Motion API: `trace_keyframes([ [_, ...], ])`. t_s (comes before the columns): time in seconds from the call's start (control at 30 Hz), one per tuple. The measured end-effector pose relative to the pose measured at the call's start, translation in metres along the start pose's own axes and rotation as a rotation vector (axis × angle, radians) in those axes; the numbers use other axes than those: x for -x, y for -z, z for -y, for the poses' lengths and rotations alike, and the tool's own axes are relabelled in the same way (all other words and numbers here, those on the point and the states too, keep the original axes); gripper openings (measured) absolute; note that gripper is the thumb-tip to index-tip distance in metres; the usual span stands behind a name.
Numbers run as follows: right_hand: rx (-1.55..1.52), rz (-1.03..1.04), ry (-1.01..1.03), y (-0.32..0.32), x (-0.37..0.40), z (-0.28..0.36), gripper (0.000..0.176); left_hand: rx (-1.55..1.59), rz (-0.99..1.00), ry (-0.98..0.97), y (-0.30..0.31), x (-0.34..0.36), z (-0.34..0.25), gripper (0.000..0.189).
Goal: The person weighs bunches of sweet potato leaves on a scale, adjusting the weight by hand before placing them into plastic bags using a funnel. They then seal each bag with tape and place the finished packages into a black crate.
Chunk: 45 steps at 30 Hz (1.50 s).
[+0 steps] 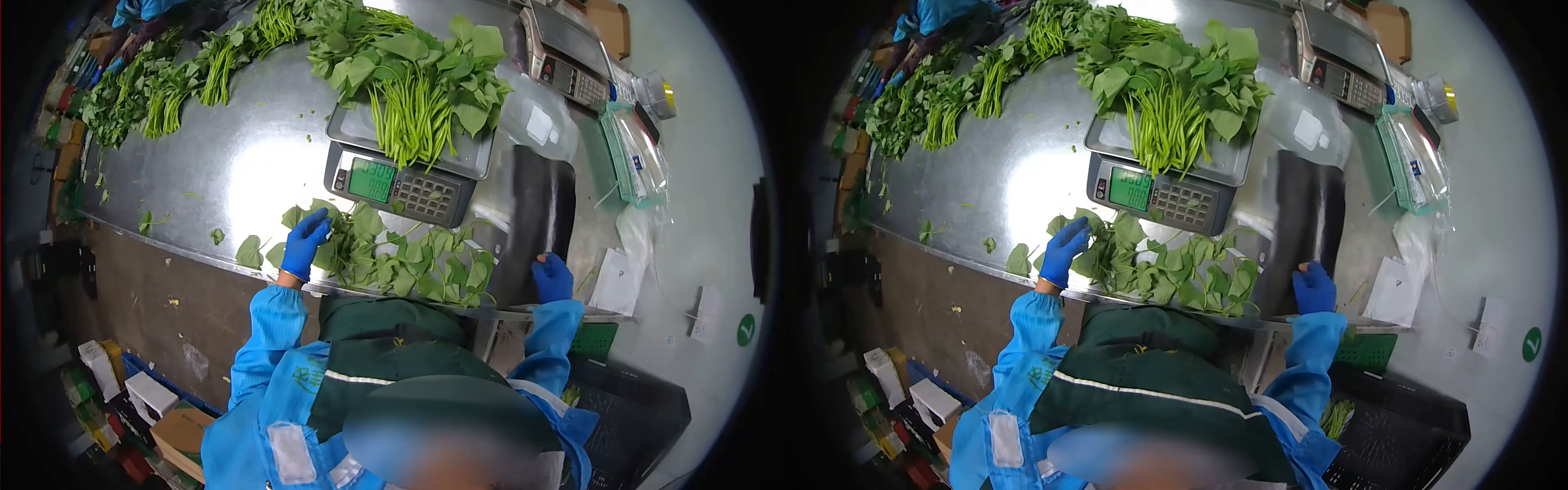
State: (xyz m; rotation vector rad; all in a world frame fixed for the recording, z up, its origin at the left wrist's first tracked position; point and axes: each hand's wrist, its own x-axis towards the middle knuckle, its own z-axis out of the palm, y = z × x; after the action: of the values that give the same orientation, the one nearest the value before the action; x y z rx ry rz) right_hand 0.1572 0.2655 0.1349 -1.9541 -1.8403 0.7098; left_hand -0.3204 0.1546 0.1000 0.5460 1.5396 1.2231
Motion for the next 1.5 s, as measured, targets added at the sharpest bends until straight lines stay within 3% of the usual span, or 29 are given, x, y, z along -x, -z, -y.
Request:
trace_keyframes([
  [0.03,-0.133,0.052,-0.019,-0.008,0.007,0.009,0.025,0.000,0.009,0.003,0.002,-0.003,0.000,0.038],
  [0.17,-0.186,0.034,0.063,-0.022,0.008,0.064,0.030,0.023,0.074,-0.067,0.011,-0.014,-0.002,0.038],
  [0.33,-0.062,0.258,0.151,-0.062,0.018,0.093,0.033,0.055,0.037,-0.082,0.030,-0.022,-0.003,0.036],
  [0.47,0.052,0.431,0.216,-0.096,0.029,0.106,0.035,0.070,-0.049,-0.061,0.057,-0.036,-0.004,0.035],
  [0.53,-0.085,0.521,0.189,-0.122,0.030,0.096,0.036,0.098,-0.093,-0.096,0.074,-0.054,-0.011,0.034],
  [0.7,-0.058,0.545,0.171,-0.140,0.036,0.123,0.035,0.075,-0.263,-0.175,0.123,-0.134,-0.048,0.036],
  [0.77,-0.050,0.537,0.174,-0.148,0.029,0.134,0.036,-0.005,-0.335,-0.270,0.156,-0.189,-0.059,0.045],
  [0.83,0.093,0.677,0.208,-0.147,0.024,0.162,0.038,-0.383,-0.521,-0.494,0.199,-0.260,-0.067,0.058],
  [0.9,0.147,0.690,0.250,-0.158,0.023,0.163,0.037,-0.513,-0.680,-0.511,0.227,-0.307,-0.108,0.072],
  [0.97,0.198,0.701,0.289,-0.169,0.023,0.170,0.036,-0.807,-0.825,-0.667,0.270,-0.369,-0.128,0.089],
  [1.03,0.191,0.779,0.128,-0.179,0.024,0.188,0.037,-0.976,-0.842,-0.576,0.297,-0.406,-0.157,0.108],
  [1.1,0.130,0.772,0.086,-0.189,0.026,0.197,0.037,-0.951,-0.681,-0.346,0.325,-0.434,-0.172,0.121],
  [1.13,0.067,0.765,0.048,-0.194,0.025,0.204,0.036,-0.996,-0.644,-0.100,0.325,-0.437,-0.186,0.128],
  [1.23,0.110,0.820,0.109,-0.202,0.008,0.252,0.035,-1.014,-0.485,-0.064,0.332,-0.454,-0.180,0.127],
  [1.27,0.018,0.850,0.118,-0.211,0.005,0.253,0.034,-1.120,-0.491,-0.231,0.333,-0.459,-0.170,0.110],
  [1.3,0.021,0.861,0.114,-0.219,-0.002,0.261,0.034,-1.121,-0.489,-0.218,0.335,-0.461,-0.161,0.110],
  [1.37,0.067,1.013,0.282,-0.239,-0.027,0.296,0.034,-1.103,-0.411,-0.085,0.315,-0.456,-0.155,0.086],
  [1.4,-0.045,0.975,0.310,-0.250,-0.034,0.312,0.032,-1.003,-0.482,-0.173,0.302,-0.443,-0.143,0.068],
  [1.5,-0.475,0.883,0.247,-0.294,-0.051,0.362,0.025,-0.551,-0.355,-0.255,0.248,-0.361,-0.128,0.044],
])
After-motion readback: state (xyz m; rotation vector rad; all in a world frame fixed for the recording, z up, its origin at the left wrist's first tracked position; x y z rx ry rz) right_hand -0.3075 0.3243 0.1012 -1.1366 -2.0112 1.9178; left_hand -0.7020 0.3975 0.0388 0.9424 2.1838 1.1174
